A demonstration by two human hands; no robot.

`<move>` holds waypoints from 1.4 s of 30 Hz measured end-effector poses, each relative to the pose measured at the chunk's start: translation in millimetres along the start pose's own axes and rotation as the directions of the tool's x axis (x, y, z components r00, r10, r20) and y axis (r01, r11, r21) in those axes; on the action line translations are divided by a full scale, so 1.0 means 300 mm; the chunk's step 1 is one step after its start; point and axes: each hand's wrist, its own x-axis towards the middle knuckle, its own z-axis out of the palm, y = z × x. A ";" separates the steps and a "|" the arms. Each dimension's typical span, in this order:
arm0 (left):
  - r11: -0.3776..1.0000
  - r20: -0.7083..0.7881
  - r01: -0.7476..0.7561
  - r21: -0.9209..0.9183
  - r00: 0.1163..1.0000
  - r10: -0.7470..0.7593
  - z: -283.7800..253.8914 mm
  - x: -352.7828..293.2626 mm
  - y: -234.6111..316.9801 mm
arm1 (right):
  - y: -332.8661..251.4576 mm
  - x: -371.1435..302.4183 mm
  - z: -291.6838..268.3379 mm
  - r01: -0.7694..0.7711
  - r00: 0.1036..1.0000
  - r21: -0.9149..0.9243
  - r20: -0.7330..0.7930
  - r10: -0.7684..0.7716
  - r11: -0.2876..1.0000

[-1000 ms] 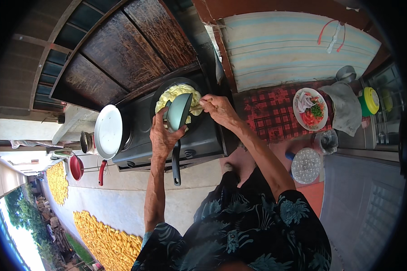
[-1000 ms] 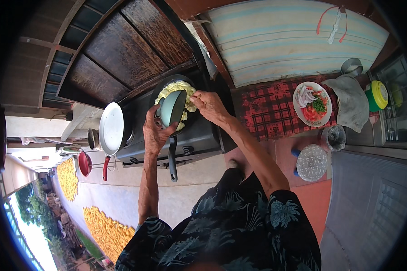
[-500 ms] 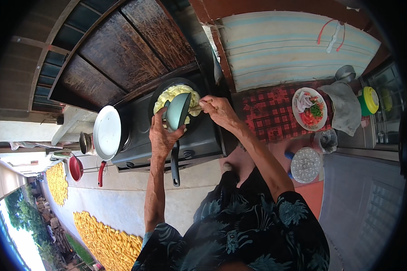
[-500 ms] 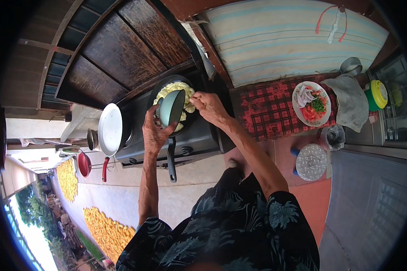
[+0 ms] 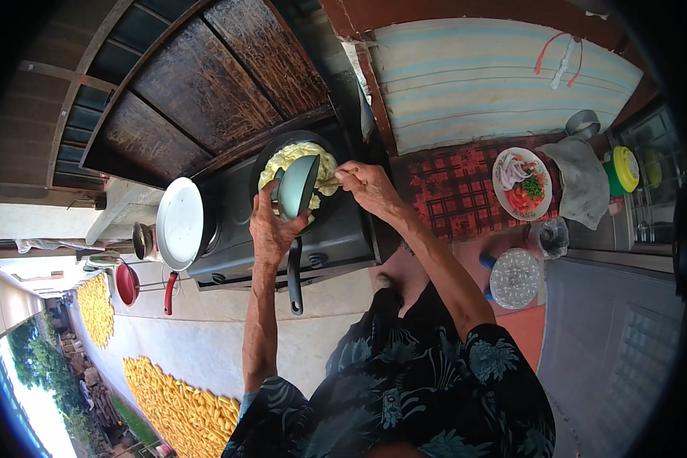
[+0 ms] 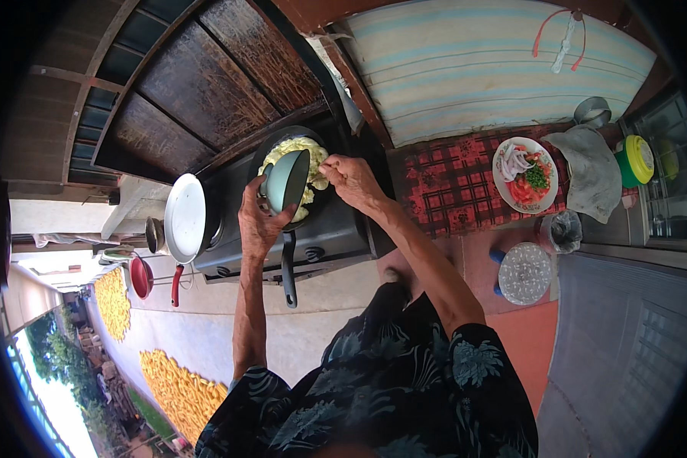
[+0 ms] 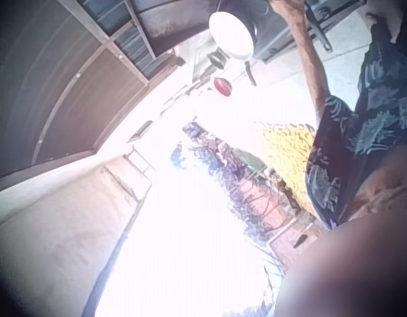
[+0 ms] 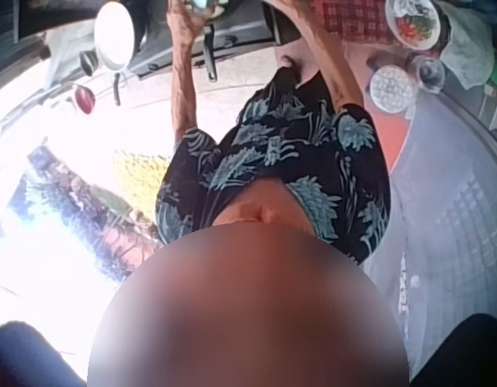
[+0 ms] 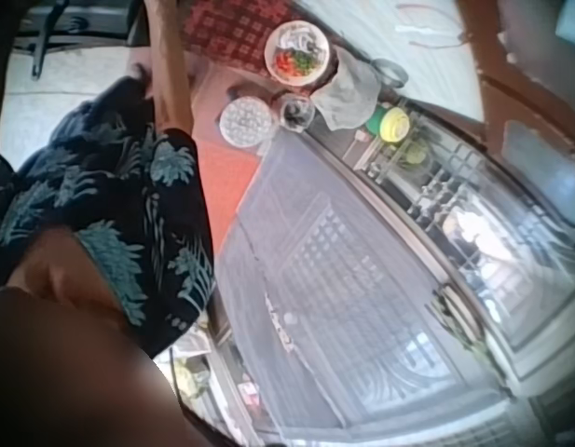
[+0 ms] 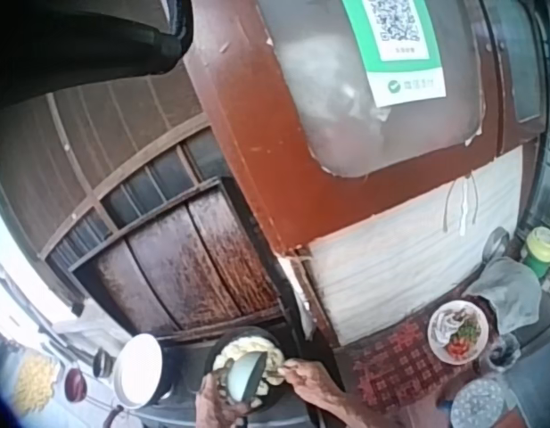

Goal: The person cooks scrambled eggs in a frying pan using chopsticks to stir and fold the mixture. They then add chopped tomatoes, onions, and green onions from a plate into the pan and continue to stir-fry the ingredients together.

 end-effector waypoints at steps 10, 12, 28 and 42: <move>1.000 -0.011 -0.012 -0.001 1.000 0.012 0.002 0.004 -0.002 | -0.007 -0.006 0.000 -0.031 0.999 -0.017 0.007 0.031 0.999; 1.000 -0.021 -0.024 0.005 0.999 0.024 0.005 0.007 -0.007 | -0.011 -0.010 -0.001 -0.042 0.999 -0.019 0.006 0.043 0.999; 0.999 -0.023 -0.031 -0.009 0.999 0.031 0.025 0.016 -0.023 | -0.053 -0.015 -0.006 -0.022 0.999 -0.092 0.023 0.024 0.996; 0.999 -0.015 -0.036 -0.005 0.999 0.036 0.035 0.027 -0.019 | -0.058 -0.020 -0.004 -0.026 0.999 -0.142 0.024 0.030 0.990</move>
